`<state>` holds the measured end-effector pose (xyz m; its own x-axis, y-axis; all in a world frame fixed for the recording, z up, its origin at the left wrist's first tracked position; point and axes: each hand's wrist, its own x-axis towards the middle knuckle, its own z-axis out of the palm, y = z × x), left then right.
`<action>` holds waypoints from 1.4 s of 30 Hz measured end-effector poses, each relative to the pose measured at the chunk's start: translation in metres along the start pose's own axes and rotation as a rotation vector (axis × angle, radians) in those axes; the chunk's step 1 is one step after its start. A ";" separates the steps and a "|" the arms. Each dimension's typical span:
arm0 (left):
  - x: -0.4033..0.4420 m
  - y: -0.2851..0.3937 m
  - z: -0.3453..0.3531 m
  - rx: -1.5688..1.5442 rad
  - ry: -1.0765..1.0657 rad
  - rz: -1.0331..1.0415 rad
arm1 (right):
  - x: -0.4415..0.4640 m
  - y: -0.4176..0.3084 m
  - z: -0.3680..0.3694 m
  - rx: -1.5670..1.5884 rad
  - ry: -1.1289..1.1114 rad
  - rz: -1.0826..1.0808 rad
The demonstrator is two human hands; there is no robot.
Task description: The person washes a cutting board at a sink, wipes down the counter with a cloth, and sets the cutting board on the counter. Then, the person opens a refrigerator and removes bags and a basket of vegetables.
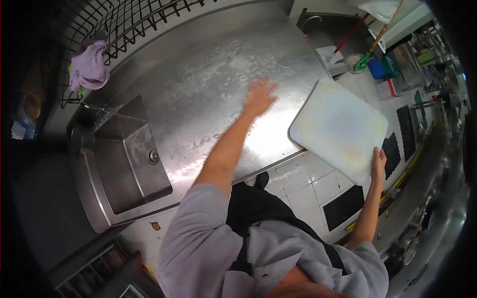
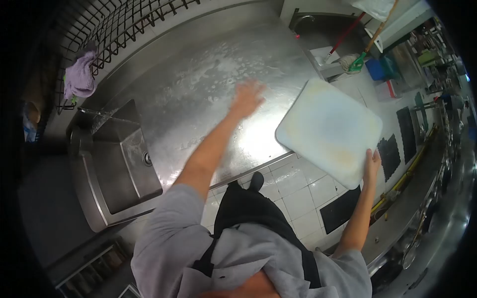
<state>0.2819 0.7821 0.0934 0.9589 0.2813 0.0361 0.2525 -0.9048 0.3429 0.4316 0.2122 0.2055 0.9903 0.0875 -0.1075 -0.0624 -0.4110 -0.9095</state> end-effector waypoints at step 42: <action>0.046 -0.003 -0.040 -0.196 -0.076 -0.852 | 0.512 -0.216 0.457 -0.852 -0.658 -0.718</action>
<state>0.3198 0.8103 0.1318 0.4619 0.8079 -0.3660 0.8667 -0.3234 0.3798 0.8952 0.7608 0.1633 0.5077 0.8555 -0.1024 0.7936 -0.5106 -0.3310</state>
